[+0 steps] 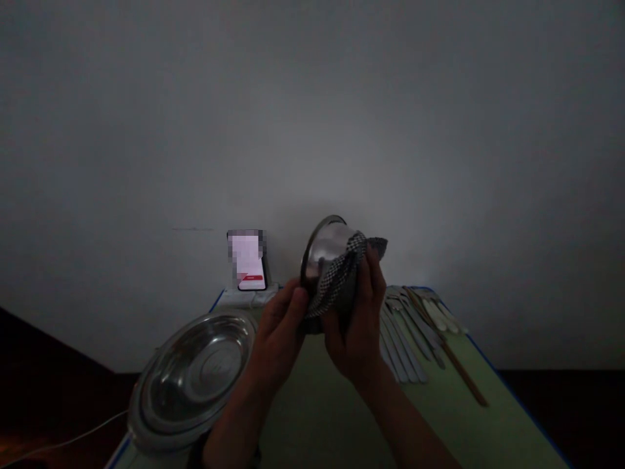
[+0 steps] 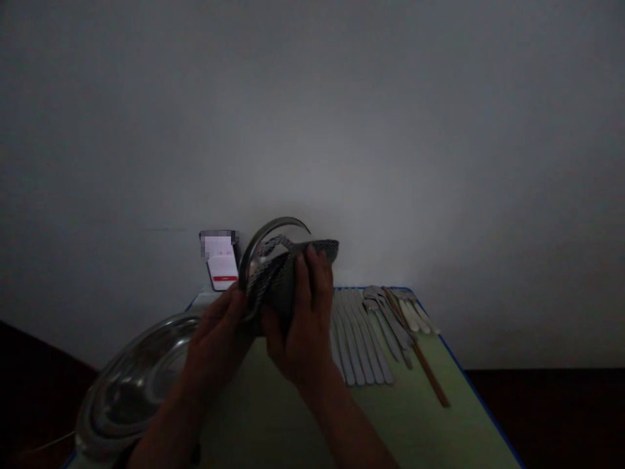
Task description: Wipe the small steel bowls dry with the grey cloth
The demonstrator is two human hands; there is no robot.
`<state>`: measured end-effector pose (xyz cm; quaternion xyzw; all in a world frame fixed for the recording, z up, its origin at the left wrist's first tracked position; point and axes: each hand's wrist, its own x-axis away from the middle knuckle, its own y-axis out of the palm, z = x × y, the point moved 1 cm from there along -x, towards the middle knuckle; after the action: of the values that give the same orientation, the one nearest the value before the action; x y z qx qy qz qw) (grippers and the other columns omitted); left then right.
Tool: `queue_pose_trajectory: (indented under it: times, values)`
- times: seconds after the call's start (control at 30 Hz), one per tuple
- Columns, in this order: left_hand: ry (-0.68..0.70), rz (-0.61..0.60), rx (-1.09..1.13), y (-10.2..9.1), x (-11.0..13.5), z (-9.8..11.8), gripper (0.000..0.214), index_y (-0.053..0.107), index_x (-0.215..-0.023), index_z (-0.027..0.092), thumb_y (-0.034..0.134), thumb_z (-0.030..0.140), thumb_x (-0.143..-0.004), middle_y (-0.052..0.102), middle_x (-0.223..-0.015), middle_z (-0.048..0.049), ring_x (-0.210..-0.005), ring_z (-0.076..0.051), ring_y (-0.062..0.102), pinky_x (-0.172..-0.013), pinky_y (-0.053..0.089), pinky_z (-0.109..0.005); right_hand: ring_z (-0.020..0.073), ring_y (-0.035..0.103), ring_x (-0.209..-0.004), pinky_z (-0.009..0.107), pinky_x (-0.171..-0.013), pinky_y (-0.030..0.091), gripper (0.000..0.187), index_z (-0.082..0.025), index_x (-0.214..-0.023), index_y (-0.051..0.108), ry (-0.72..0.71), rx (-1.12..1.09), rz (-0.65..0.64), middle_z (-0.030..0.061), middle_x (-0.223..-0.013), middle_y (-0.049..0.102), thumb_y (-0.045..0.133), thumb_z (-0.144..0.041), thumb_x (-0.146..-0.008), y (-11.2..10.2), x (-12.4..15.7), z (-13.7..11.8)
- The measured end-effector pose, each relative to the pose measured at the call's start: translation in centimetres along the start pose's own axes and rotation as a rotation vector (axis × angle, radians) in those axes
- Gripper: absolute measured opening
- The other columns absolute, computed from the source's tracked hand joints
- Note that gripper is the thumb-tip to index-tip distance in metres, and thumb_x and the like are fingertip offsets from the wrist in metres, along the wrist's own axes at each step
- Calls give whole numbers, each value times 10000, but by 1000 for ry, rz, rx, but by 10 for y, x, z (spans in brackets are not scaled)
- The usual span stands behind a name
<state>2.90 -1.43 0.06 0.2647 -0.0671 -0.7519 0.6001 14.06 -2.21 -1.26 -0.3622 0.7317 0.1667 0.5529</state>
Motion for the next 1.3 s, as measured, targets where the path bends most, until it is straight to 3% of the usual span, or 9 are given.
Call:
queue_pose_trajectory:
  times: [0.1, 0.23, 0.33, 0.53, 0.73, 0.87, 1.07, 1.2, 1.3]
  values:
    - [28, -140, -225, 0, 1, 8, 235, 749, -946, 232, 651, 388, -799, 706, -802, -21, -750, -153, 591, -705, 474, -237, 325, 248, -1383, 627, -1109, 225, 560, -246, -1409, 329, -27, 20, 17, 97, -1435, 362, 474, -277, -869, -14, -12, 2]
    - [32, -306, -409, 3, 0, 13, 265, 757, -942, 202, 598, 385, -835, 689, -752, -41, -711, -171, 572, -737, 464, -287, 266, 472, -1229, 546, -1023, 404, 425, -293, -1324, 431, 82, -80, 81, 66, -1276, 519, 345, -204, -918, -25, -15, 26]
    - [15, -294, -315, 0, 0, 6, 303, 726, -1035, 200, 542, 380, -875, 689, -867, -65, -781, -180, 572, -747, 456, -289, 266, 477, -1231, 525, -988, 442, 462, -302, -1367, 381, 86, -58, 131, 75, -1279, 518, 325, -189, -922, -22, -9, 33]
    - [-34, -162, -149, -5, 2, 0, 207, 733, -931, 237, 626, 377, -823, 675, -814, -18, -802, -165, 592, -770, 470, -261, 313, 286, -1366, 602, -1109, 235, 528, -257, -1385, 374, -28, 44, 34, 76, -1426, 387, 461, -267, -864, -16, -11, -2]
    - [-92, -230, -98, -8, -2, 0, 209, 732, -946, 191, 608, 328, -849, 704, -900, -42, -835, -151, 608, -756, 466, -231, 261, 445, -1252, 529, -1050, 360, 372, -263, -1261, 495, 93, -96, 35, 70, -1301, 510, 410, -254, -899, -26, -17, 14]
    - [-94, -56, 213, -9, -7, -4, 173, 734, -906, 185, 654, 308, -812, 736, -911, -48, -849, -173, 661, -810, 500, -282, 240, 484, -1213, 505, -1018, 400, 371, -255, -1282, 463, 243, -153, 116, 85, -1262, 532, 326, -238, -938, -22, -13, 24]
    - [-234, 242, 423, 3, -12, 6, 252, 711, -897, 143, 523, 311, -886, 747, -870, -47, -892, -179, 674, -899, 493, -312, 276, 327, -1350, 542, -1095, 309, 550, -196, -1416, 302, 67, -27, 9, 130, -1432, 367, 440, -248, -886, -6, -7, 0]
    - [-288, 323, 337, 9, -14, 8, 371, 718, -937, 165, 473, 440, -894, 740, -826, -44, -882, -197, 672, -858, 503, -313, 293, 302, -1360, 556, -1092, 315, 562, -183, -1400, 332, -48, 56, -28, 120, -1442, 351, 483, -252, -863, -6, -6, -5]
    - [-192, 346, 142, 9, -14, 14, 179, 736, -743, 215, 592, 281, -826, 706, -659, 3, -732, -176, 648, -705, 507, -244, 274, 368, -1311, 534, -1088, 325, 450, -194, -1296, 460, -120, 52, -102, 89, -1341, 483, 504, -242, -850, -11, -9, -7]
